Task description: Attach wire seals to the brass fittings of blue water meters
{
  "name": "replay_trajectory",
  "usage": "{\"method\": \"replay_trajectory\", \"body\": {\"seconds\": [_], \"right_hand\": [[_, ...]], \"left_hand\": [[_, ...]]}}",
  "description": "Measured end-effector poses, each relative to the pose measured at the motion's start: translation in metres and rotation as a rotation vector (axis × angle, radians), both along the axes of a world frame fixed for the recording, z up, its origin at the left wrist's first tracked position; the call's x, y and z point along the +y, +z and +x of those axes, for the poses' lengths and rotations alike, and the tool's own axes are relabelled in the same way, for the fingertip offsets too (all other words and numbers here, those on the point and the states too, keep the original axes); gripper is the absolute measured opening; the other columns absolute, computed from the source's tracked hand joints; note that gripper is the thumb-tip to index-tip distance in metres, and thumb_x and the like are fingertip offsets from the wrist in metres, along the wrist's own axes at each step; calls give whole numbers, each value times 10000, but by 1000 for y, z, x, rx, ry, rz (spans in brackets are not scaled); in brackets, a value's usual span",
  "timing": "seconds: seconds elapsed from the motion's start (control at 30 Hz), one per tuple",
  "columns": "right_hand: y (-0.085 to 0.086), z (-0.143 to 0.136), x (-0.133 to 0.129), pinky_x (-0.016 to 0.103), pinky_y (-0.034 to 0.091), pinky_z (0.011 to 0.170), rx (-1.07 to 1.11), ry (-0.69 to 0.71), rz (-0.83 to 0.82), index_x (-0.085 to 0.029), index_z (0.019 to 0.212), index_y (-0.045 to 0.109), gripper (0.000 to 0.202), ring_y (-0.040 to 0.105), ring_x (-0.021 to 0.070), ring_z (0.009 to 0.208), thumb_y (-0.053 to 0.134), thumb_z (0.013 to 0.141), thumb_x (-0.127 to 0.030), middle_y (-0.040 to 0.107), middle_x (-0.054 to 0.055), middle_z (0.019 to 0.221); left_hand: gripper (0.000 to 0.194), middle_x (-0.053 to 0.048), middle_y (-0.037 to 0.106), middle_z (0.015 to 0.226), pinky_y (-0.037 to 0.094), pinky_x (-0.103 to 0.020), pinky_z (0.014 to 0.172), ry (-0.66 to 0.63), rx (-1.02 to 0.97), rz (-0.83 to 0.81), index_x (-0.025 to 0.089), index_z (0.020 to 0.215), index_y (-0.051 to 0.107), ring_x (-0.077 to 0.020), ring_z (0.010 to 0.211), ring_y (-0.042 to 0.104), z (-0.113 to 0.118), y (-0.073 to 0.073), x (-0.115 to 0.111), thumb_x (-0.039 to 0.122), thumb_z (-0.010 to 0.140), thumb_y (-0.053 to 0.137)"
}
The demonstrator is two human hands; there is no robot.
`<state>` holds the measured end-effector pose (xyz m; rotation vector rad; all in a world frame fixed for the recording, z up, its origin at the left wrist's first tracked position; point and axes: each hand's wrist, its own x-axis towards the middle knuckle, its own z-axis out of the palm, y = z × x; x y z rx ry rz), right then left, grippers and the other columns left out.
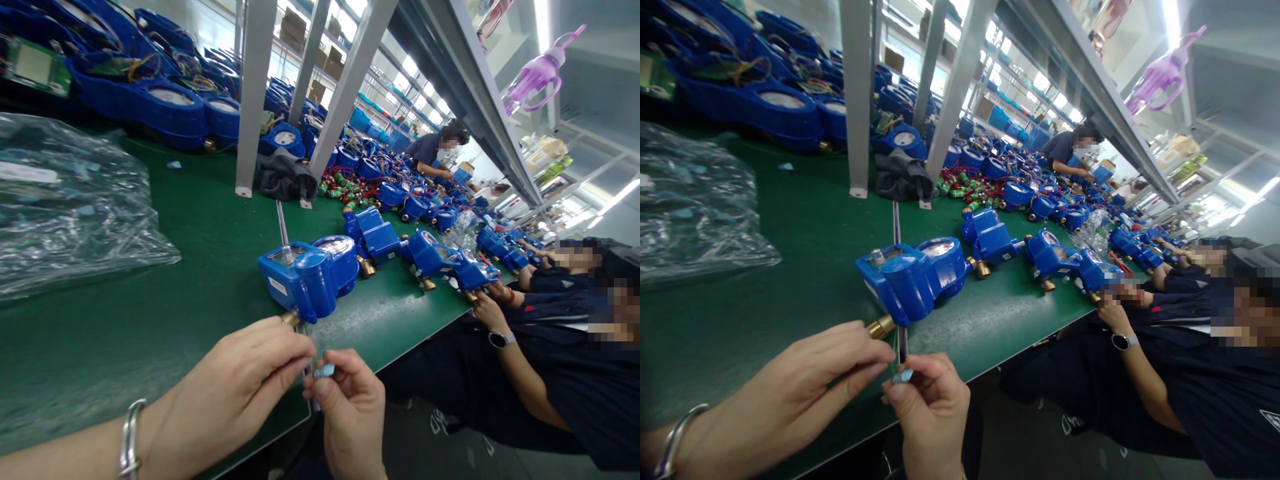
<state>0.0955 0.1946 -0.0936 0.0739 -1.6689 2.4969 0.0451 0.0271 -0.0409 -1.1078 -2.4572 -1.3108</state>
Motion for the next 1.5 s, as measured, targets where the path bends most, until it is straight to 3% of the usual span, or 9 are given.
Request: {"method": "replay_trajectory", "body": {"seconds": [0.37,0.5,0.6,0.7,0.8,1.0,1.13,1.3,1.5], "right_hand": [[3,0,-9,202,565,625,-154,19,-267,-210,979,731,223,674,101,661,790,764,-222,719,27,805],[7,0,-12,199,561,585,-179,-5,-273,-217,941,734,199,681,114,647,799,753,-225,715,19,761],[9,0,-19,179,543,543,-176,-55,-325,-227,905,737,192,668,102,599,817,731,-241,709,6,720],[9,0,-24,169,525,538,-176,-89,-365,-227,893,740,208,638,83,572,834,711,-260,704,5,706],[5,0,-25,162,508,551,-179,-93,-385,-234,903,740,210,611,67,572,830,716,-272,695,-2,710],[-6,2,-26,194,528,691,-179,-125,-305,-260,938,740,189,645,100,780,795,757,-265,696,20,907],[-15,2,-27,238,515,847,-100,-147,-150,-273,952,733,165,607,121,940,756,791,-242,585,2,985],[-23,5,-21,202,502,749,-37,-170,116,-269,968,720,134,567,102,848,700,837,-251,524,-2,912],[-6,8,-2,237,525,695,68,-79,430,-296,1102,687,219,588,124,791,621,894,-280,562,11,884]], "left_hand": [[174,12,514,1037,423,-314,828,87,73,-87,343,902,685,-179,970,519,-2,-4,0,234,919,549],[239,-8,471,1115,396,-401,857,374,117,19,347,1025,634,-251,1031,483,0,-8,2,359,797,705],[413,-21,472,937,438,-338,704,604,-213,134,216,898,543,-221,840,507,9,-10,8,444,651,783],[411,17,480,695,407,-275,552,419,-729,195,205,748,490,-172,642,488,20,-14,16,590,759,634],[447,-12,593,737,476,-296,683,184,-973,284,197,776,588,-196,735,571,26,-17,20,631,841,504],[451,-72,651,1146,278,-442,1137,211,-981,287,242,919,733,-307,1222,494,26,-21,20,626,808,525],[367,-56,679,1082,405,-405,1036,167,-958,361,254,948,739,-284,1083,583,24,-20,20,546,825,554],[322,-38,697,914,475,-323,900,117,-1017,373,216,903,705,-254,944,632,21,-11,23,499,817,580],[397,-6,589,731,473,-238,690,71,-979,290,184,738,591,-173,727,561,16,-13,22,541,863,470]]}}
